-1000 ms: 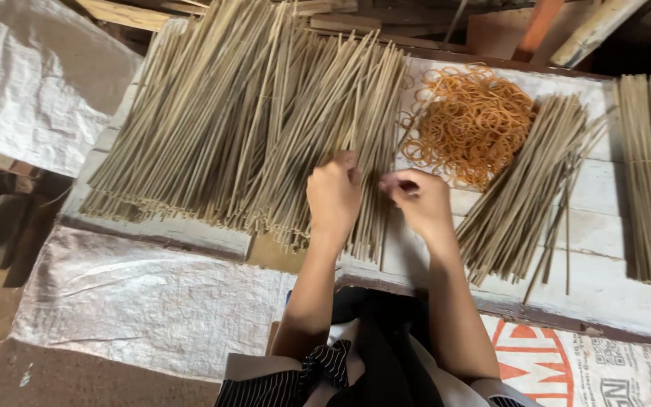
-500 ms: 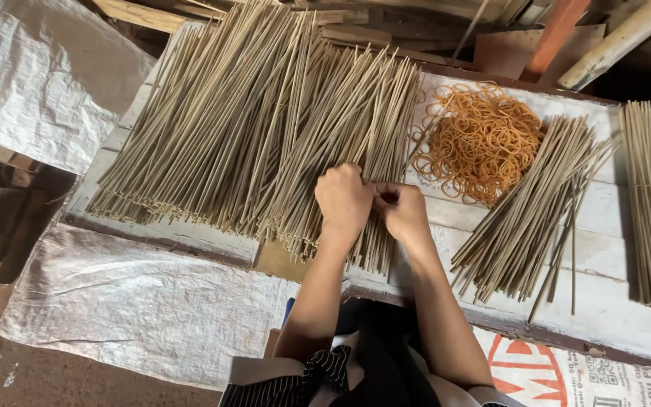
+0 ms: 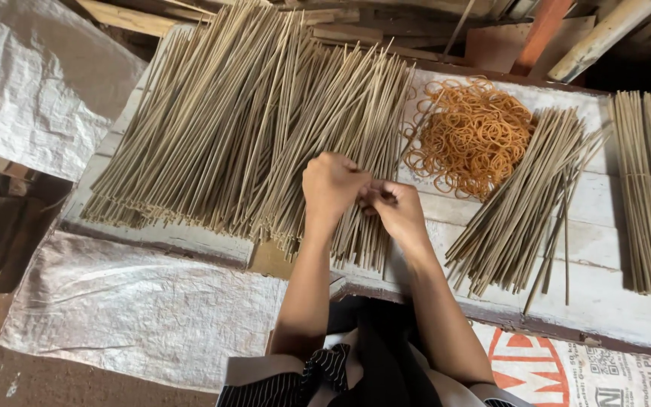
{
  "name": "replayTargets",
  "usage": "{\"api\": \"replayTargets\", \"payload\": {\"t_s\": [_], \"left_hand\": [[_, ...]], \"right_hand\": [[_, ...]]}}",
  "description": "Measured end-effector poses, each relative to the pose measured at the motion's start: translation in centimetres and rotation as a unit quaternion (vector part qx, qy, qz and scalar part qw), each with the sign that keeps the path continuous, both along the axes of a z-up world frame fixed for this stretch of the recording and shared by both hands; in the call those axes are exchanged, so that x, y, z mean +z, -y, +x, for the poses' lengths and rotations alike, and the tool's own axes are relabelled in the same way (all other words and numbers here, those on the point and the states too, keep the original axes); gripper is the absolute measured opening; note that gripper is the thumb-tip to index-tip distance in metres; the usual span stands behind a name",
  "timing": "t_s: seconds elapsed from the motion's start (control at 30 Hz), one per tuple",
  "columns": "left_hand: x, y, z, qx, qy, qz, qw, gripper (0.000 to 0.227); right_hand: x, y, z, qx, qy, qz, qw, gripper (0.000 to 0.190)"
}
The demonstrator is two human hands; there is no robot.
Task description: Bundling thin wooden sticks and securing them with rubber bands
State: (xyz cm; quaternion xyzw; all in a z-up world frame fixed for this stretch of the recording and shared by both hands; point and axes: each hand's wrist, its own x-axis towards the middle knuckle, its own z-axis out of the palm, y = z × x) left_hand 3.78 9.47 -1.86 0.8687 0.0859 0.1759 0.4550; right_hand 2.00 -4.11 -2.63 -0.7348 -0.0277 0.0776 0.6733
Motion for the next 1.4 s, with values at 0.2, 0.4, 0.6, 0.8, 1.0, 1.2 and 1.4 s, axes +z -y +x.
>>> {"api": "replayTargets", "payload": {"t_s": [0.2,0.4,0.6,0.8,1.0,1.2,1.4], "left_hand": [[2.3,0.3,-2.6,-0.026,-0.078,-0.052,0.995,0.019],[5.4,1.0,-5.4,-0.077,-0.137,-0.108,0.982,0.029],[7.1,4.6,-7.7,-0.174,-0.101,-0.149,0.968,0.032],[7.6,12.4,-7.1,-0.32,-0.065,-0.084,0.941,0.035],[1.4,23.2,-0.9,-0.361,-0.142,0.005,0.922,0.038],[1.8,23.7,-1.3,-0.368,-0.178,0.096,0.907,0.03],[5.3,19.4,-3.2,-0.364,-0.175,0.08,0.911,0.022]], "right_hand": [[-0.6,0.9,-0.9,-0.033,-0.104,0.145,0.983,0.023],[-0.7,2.1,-0.7,-0.011,-0.087,0.099,0.991,0.024],[3.3,6.5,-3.7,-0.068,-0.1,0.078,0.99,0.037],[2.4,17.0,-4.3,-0.135,-0.01,-0.079,0.988,0.033],[1.8,23.2,-2.4,-0.222,-0.009,-0.151,0.963,0.021],[-1.2,24.4,-1.0,-0.233,0.006,-0.356,0.905,0.02],[-0.7,23.1,-1.6,-0.251,0.063,-0.371,0.892,0.024]]}}
